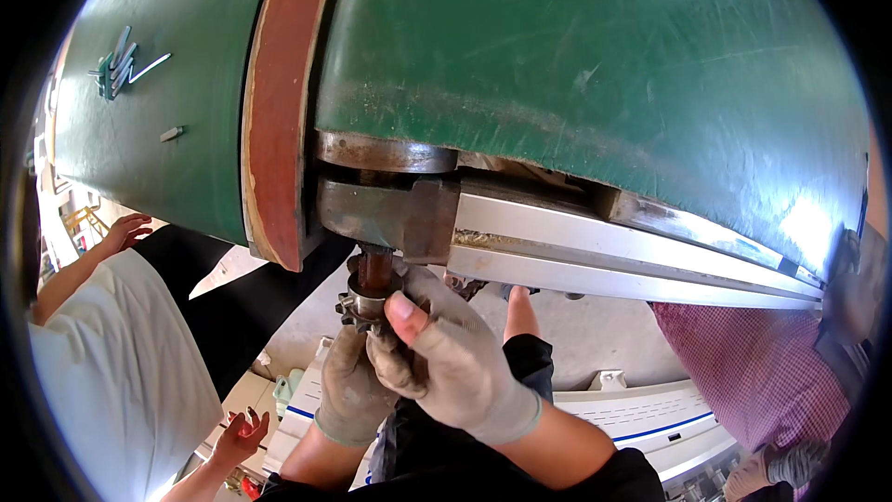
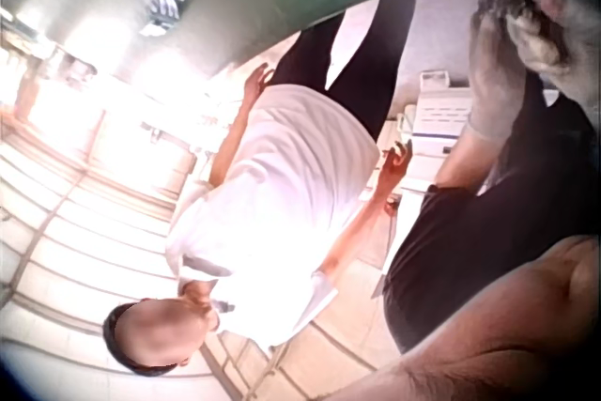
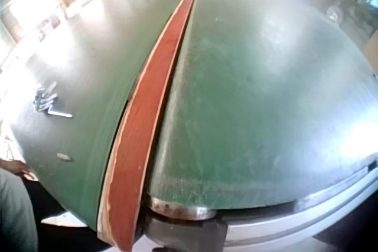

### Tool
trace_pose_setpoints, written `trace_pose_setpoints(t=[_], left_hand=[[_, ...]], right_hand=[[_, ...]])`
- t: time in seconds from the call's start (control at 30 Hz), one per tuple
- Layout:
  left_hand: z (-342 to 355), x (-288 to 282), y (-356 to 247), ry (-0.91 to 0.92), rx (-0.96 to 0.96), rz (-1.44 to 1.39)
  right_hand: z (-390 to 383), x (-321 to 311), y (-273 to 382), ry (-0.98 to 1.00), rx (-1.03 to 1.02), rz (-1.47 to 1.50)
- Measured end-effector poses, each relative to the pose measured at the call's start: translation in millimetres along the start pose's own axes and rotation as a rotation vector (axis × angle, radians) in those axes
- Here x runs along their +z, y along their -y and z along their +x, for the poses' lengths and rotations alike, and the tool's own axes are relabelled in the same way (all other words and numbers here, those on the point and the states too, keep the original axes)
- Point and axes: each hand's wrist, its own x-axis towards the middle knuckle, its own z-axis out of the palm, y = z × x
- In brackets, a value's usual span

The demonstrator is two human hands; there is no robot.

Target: The person fits a sprocket and chain onto a machine shaft by hand, taps the sprocket with a wrench, and tightens its set screw using an Allen key.

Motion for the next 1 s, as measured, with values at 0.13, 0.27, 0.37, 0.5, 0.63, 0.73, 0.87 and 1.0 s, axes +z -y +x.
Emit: trace_pose_setpoints(t=[0.13, 0.27, 0.37, 0.5, 0.63, 0.73, 0.87, 1.0], left_hand=[[-4.9, -3.9, 6.6, -0.150, 0.104, 0.369], [-1.2, -4.0, 2.4, -0.025, 0.038, 0.102], [-1.0, 7.9, 1.1, -0.041, -0.009, 0.041], [-2.1, -0.8, 5.5, 0.006, -0.022, 0.007], [-2.3, 5.7, 8.0, -0.026, -0.009, 0.031], [-2.3, 22.0, 8.8, -0.078, 0.001, 0.063], [-6.4, -13.6, 11.6, 0.038, 0.103, 0.404], [-7.7, 9.6, 17.0, -0.028, 0.202, 0.484]], right_hand=[[6.7, -17.9, -0.9, 0.192, 0.076, 0.146], [-0.2, 10.2, -9.8, -0.137, -0.142, -0.144], [-3.0, -3.9, -3.5, -0.044, 0.006, 0.043], [-3.6, -1.4, -3.8, -0.046, -0.124, -0.264], [-3.4, -8.7, -10.4, -0.079, -0.236, -0.343], [-4.1, -23.1, 5.2, 0.137, -0.034, -0.069], [-3.5, -15.8, -14.1, 0.147, -0.060, 0.110], [4.6, -25.1, -26.4, 0.135, -0.094, 0.289]])
